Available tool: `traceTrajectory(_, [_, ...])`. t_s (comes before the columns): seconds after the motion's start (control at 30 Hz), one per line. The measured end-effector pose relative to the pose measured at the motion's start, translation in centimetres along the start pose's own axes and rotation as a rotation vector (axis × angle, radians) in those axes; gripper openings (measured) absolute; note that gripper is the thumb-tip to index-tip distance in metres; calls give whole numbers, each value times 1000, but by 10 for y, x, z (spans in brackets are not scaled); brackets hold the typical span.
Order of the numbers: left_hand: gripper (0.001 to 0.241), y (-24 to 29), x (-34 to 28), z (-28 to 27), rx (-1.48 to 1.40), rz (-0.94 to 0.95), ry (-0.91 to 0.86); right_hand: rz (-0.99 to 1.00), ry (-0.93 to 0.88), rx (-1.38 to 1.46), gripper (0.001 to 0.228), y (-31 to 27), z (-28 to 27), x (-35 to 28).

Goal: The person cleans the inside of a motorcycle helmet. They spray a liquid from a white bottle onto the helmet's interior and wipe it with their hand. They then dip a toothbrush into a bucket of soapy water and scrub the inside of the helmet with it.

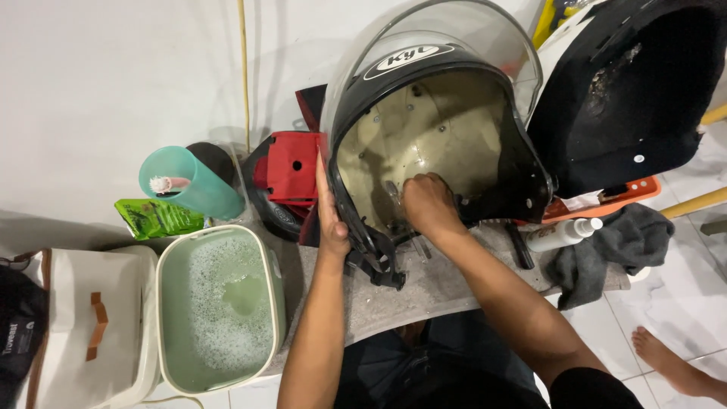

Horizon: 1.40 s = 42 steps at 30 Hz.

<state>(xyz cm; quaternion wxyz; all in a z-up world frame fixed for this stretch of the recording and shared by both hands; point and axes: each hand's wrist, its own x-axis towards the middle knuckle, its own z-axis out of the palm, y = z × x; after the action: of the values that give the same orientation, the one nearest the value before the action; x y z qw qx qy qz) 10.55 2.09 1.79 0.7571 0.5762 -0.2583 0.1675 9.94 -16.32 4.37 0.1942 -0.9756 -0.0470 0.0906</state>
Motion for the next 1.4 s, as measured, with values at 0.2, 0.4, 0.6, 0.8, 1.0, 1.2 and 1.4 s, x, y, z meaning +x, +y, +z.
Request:
traceTrajectory(0.2, [140,-6,-5,-1,-9,-20,4,183,-107,99,27,-19,-14,-1])
traceTrajectory(0.4, [146,-9,-5,-1,18,-13,37,51,-59,-154,32,13,18,16])
traceTrajectory(0.6, [141,-8,-6,0,64,-7,-9,-29,12,-238,33,38,37,24])
traceTrajectory(0.8, [143,-10,-5,0,13,3,29,-52,94,-163,26,40,-4,21])
traceTrajectory(1.0, [140,-12,-7,-2,8,-2,20,-22,6,-197,18,14,-25,21])
traceTrajectory(1.2, [141,-6,-5,-1,22,-14,6,-45,-54,-92,25,7,-28,21])
traceTrajectory(1.4, [144,-4,-2,1,-10,-18,0,-40,-38,-71,21,10,-30,24])
